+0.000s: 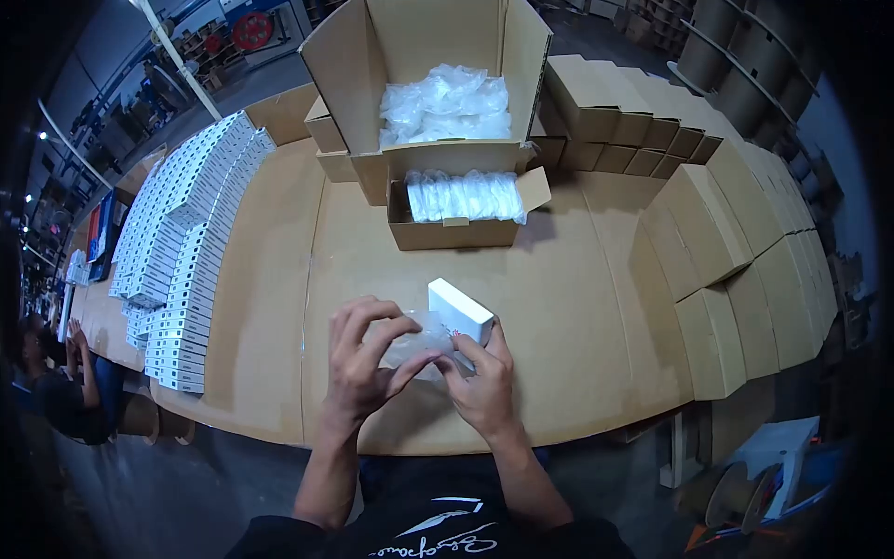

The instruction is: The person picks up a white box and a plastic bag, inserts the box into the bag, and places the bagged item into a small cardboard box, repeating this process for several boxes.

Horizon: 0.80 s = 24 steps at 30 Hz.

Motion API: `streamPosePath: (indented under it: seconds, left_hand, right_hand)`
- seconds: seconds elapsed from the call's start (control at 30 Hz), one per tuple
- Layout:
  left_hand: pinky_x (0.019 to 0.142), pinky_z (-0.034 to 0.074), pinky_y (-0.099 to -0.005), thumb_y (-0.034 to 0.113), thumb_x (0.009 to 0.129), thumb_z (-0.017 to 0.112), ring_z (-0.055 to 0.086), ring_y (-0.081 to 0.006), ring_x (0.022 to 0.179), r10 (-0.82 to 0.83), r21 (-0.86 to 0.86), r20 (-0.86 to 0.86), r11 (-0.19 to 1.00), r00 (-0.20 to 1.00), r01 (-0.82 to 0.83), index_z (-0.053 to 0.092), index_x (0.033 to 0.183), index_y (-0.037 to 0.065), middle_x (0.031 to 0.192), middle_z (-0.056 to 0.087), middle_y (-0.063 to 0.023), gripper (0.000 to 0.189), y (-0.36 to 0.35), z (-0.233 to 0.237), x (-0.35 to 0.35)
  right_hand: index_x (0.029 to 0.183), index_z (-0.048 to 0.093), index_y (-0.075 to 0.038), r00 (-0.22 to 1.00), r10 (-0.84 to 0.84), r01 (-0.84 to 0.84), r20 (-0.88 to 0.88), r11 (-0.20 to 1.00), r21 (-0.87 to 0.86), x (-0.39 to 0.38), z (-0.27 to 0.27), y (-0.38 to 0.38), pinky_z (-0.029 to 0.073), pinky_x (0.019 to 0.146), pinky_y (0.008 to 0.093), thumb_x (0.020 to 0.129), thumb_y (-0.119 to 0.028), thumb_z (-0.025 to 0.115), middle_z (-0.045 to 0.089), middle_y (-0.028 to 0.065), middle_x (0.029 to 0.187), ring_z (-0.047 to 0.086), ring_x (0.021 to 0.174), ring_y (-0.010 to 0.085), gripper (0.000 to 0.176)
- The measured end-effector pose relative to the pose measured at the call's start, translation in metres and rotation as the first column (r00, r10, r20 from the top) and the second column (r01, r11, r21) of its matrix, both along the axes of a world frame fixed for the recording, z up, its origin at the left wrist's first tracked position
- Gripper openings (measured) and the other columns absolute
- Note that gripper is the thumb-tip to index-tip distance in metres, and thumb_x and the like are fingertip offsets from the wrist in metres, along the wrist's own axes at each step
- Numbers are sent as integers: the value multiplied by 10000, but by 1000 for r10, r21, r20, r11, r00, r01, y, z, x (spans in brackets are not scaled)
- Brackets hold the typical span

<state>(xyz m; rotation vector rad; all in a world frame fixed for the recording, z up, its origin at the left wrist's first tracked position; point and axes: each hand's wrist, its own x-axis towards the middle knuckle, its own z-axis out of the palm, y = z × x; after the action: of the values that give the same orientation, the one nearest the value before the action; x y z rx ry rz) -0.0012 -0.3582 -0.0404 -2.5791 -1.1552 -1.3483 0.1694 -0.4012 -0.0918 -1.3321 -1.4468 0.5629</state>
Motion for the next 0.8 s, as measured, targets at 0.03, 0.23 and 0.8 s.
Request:
streamPosePath:
  seconds: [0.03,0.23,0.8]
  left_hand:
    - [852,468,-400,210,756,891,620,-269,914,-27,-15,32,1000,999,27,670,916,70,908,643,-54,306,3,1,5]
    - [619,460,-355,132,885,809,595,-214,602,-58,-240,46,968,997,67,618,922,57,627,603,-50,209,19,-8,4]
    - [859,516,-245,90,986,712,629,-94,1024,382,-669,729,576,568,470,599,1224,-20,1101,686,-70,285,-10,-69,5]
  right_hand:
    - [978,704,51,999,11,-11,33,1000,10,2,3,0,539,830,429,802,-56,839,600,230,1121,649,1014,392,246]
    - [987,736,28,973,225,-215,45,962,-165,21,16,-6,536,875,437,883,-75,766,591,241,1191,665,1018,403,149]
    - [934,750,17,982,-1,-36,-188,980,-196,22,-18,2,500,875,359,934,-112,767,627,120,1080,622,947,268,130]
